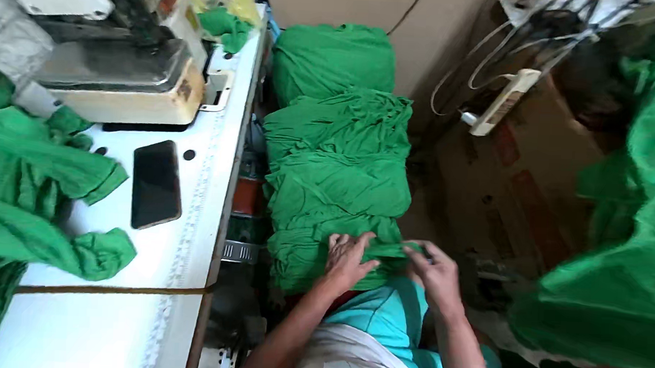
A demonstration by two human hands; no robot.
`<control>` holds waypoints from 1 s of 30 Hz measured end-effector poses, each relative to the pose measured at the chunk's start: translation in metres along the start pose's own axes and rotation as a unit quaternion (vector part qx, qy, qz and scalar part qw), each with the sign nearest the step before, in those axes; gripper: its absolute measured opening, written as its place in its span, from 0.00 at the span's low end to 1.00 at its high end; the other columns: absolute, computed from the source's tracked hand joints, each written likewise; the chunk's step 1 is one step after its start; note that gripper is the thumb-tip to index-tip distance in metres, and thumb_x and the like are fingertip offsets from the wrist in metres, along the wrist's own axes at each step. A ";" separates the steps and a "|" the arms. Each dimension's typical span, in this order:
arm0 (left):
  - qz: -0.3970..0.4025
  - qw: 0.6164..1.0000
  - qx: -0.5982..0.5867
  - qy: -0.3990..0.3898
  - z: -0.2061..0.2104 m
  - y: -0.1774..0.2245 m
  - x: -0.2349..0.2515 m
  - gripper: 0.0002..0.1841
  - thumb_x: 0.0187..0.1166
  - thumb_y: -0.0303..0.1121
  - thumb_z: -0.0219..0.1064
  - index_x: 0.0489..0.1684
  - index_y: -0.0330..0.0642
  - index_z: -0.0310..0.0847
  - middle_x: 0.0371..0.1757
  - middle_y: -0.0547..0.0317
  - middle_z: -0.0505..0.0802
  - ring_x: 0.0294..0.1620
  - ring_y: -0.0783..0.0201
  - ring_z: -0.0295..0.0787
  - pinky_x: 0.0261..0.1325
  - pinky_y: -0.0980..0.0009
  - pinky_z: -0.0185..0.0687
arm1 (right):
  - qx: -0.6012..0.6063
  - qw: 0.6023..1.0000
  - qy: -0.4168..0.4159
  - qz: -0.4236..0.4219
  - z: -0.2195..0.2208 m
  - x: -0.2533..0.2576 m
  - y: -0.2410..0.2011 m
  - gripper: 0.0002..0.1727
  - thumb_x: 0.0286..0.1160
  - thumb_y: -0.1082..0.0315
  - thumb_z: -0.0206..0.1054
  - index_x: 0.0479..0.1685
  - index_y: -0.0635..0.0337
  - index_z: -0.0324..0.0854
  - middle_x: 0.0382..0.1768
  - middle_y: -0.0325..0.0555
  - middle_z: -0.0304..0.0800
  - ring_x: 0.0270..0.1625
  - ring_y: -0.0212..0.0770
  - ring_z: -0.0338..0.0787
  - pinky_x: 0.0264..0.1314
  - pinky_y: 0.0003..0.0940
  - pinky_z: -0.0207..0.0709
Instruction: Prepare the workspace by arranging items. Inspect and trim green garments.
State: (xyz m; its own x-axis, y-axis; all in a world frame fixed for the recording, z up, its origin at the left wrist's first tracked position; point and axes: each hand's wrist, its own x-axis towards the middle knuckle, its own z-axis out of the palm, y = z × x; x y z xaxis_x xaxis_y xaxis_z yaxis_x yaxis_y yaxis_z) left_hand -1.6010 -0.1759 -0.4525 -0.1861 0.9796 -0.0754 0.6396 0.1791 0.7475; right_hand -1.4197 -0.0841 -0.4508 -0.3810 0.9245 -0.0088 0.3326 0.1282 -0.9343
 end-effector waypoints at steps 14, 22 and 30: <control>-0.325 0.814 -0.309 0.369 -0.059 -0.148 -0.099 0.21 0.94 0.33 0.48 0.72 0.23 0.73 0.64 0.35 0.88 0.62 0.53 0.86 0.68 0.59 0.78 | 0.012 0.983 0.174 0.065 -0.070 0.021 0.047 0.12 0.82 0.68 0.63 0.54 0.68 0.75 0.38 0.32 0.77 0.31 0.17 0.77 0.36 0.17 0.77; -0.291 0.822 -0.371 0.319 -0.056 -0.138 -0.084 0.22 0.84 0.39 0.67 0.68 0.31 0.80 0.61 0.43 0.89 0.61 0.57 0.86 0.63 0.58 0.81 | -0.009 0.988 0.143 0.054 -0.068 0.028 0.043 0.10 0.81 0.71 0.62 0.51 0.71 0.76 0.37 0.33 0.78 0.31 0.17 0.78 0.37 0.17 0.78; -0.393 0.791 -0.284 0.374 -0.068 -0.161 -0.119 0.18 0.92 0.31 0.55 0.64 0.21 0.77 0.56 0.34 0.89 0.52 0.53 0.87 0.63 0.59 0.81 | -0.014 0.986 0.147 0.074 -0.080 0.023 0.042 0.17 0.83 0.70 0.59 0.61 0.78 0.71 0.43 0.40 0.77 0.37 0.19 0.81 0.44 0.20 0.80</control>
State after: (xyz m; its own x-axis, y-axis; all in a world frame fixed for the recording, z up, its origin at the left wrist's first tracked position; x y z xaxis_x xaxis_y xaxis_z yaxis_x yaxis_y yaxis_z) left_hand -1.7329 -0.3274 -0.5193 -0.8840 0.2214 -0.4118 -0.2916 0.4274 0.8557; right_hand -1.3455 -0.0288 -0.4617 -0.0615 0.9974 -0.0363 0.3909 -0.0094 -0.9204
